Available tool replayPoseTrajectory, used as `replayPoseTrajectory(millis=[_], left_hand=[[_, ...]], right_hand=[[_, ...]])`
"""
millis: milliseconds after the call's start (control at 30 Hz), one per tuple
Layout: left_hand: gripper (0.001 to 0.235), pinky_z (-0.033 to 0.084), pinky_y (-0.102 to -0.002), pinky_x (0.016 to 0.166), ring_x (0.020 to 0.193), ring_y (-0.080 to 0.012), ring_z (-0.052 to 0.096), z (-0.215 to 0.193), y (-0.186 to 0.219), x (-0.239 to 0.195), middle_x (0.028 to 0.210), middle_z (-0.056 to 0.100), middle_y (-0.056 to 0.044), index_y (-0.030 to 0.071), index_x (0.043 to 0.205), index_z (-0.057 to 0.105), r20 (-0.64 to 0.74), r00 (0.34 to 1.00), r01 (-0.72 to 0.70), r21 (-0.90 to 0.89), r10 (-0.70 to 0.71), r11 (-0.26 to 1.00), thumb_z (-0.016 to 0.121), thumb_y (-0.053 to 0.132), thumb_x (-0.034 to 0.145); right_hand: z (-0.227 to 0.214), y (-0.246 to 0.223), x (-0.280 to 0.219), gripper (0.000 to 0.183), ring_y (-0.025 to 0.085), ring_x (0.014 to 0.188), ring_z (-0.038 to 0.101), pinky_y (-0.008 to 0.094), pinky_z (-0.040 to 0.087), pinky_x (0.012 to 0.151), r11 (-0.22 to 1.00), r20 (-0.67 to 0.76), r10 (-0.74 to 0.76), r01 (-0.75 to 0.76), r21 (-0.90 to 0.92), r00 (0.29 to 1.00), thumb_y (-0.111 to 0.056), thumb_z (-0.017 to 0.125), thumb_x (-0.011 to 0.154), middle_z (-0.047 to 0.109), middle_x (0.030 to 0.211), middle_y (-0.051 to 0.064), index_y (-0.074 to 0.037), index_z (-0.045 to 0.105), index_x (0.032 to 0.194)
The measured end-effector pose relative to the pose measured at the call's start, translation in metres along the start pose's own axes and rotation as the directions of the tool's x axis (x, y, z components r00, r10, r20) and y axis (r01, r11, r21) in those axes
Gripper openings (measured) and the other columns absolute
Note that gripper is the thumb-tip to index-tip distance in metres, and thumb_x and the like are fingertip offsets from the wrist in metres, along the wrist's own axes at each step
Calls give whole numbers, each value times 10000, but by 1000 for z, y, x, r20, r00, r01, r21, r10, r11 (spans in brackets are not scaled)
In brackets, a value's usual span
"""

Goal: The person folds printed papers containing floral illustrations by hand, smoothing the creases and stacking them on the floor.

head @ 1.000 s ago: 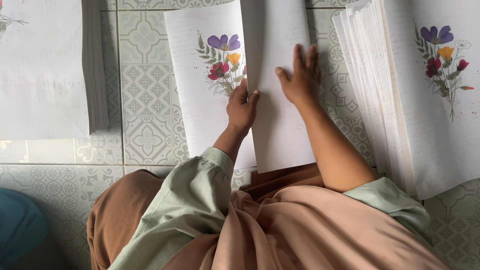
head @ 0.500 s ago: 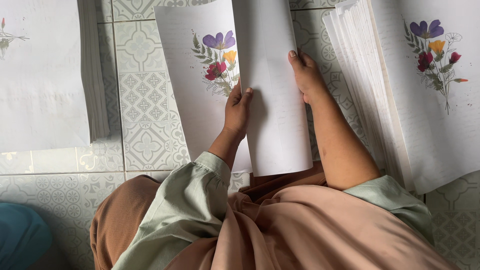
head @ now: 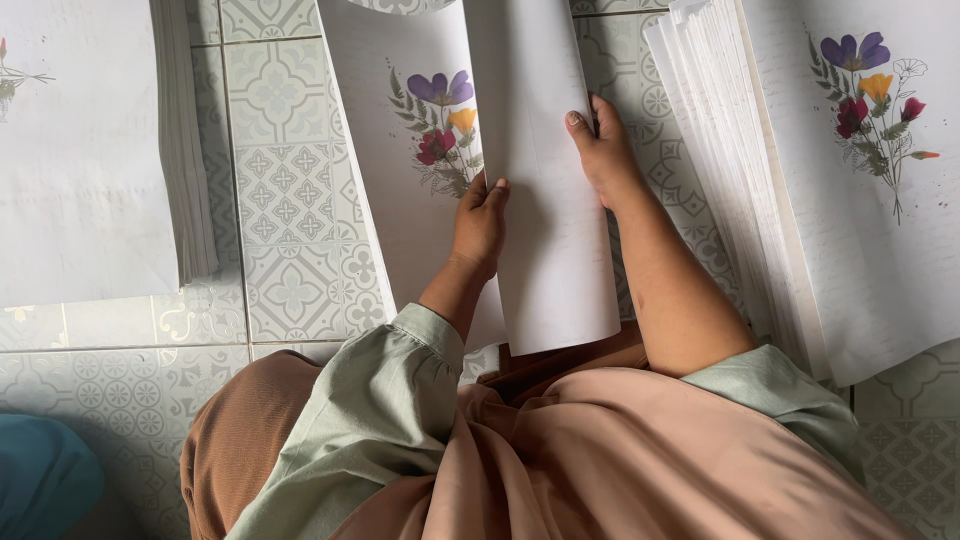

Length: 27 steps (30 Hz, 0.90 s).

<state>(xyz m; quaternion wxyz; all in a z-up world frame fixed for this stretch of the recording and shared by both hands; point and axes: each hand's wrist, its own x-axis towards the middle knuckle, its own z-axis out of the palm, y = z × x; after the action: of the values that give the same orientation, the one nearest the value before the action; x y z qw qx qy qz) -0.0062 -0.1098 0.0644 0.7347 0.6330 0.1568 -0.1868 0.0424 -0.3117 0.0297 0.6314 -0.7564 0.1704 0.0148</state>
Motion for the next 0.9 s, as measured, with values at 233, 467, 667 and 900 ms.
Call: replayPoseTrajectory(millis=[233, 467, 667, 900], left_hand=[[541, 325, -320, 1195, 1403, -164, 481, 20, 1, -1, 1488, 583, -17, 133, 1493, 519, 68, 996, 62, -97, -55, 993, 489, 196, 956], [683, 325, -330, 1210, 1512, -166, 359, 38, 3, -2, 1644, 412, -5, 223, 1611, 336, 102, 994, 45, -121, -32, 992, 440, 95, 948], [689, 275, -306, 1224, 1520, -147, 343, 44, -6, 0, 1652, 406, 7, 226, 1609, 341, 79, 997, -11, -66, 17, 998, 431, 106, 936], [704, 261, -329, 1236, 1547, -165, 307, 49, -16, 4, 1672, 366, -12, 207, 1620, 299, 60, 998, 1, -28, 1, 1000, 419, 110, 933]], right_hand=[[5, 19, 3, 619, 287, 1505, 374, 411, 318, 1214, 948, -68, -150, 124, -292, 986, -334, 562, 1052, 384, 1637, 123, -130, 315, 1582], [5, 17, 4, 621, 281, 1503, 398, 391, 317, 1211, 942, -82, -125, 92, -322, 989, -300, 543, 1051, 400, 1634, 148, -147, 292, 1597], [-2, 9, 3, 666, 250, 1452, 477, 354, 372, 1156, 961, -40, -61, 48, -273, 997, -398, 531, 1023, 464, 1604, 117, -137, 302, 1592], [6, -21, -9, 464, 152, 1230, 609, 309, 449, 1068, 995, 29, -101, 102, -8, 994, -149, 488, 995, 668, 1368, 35, -148, 510, 1459]])
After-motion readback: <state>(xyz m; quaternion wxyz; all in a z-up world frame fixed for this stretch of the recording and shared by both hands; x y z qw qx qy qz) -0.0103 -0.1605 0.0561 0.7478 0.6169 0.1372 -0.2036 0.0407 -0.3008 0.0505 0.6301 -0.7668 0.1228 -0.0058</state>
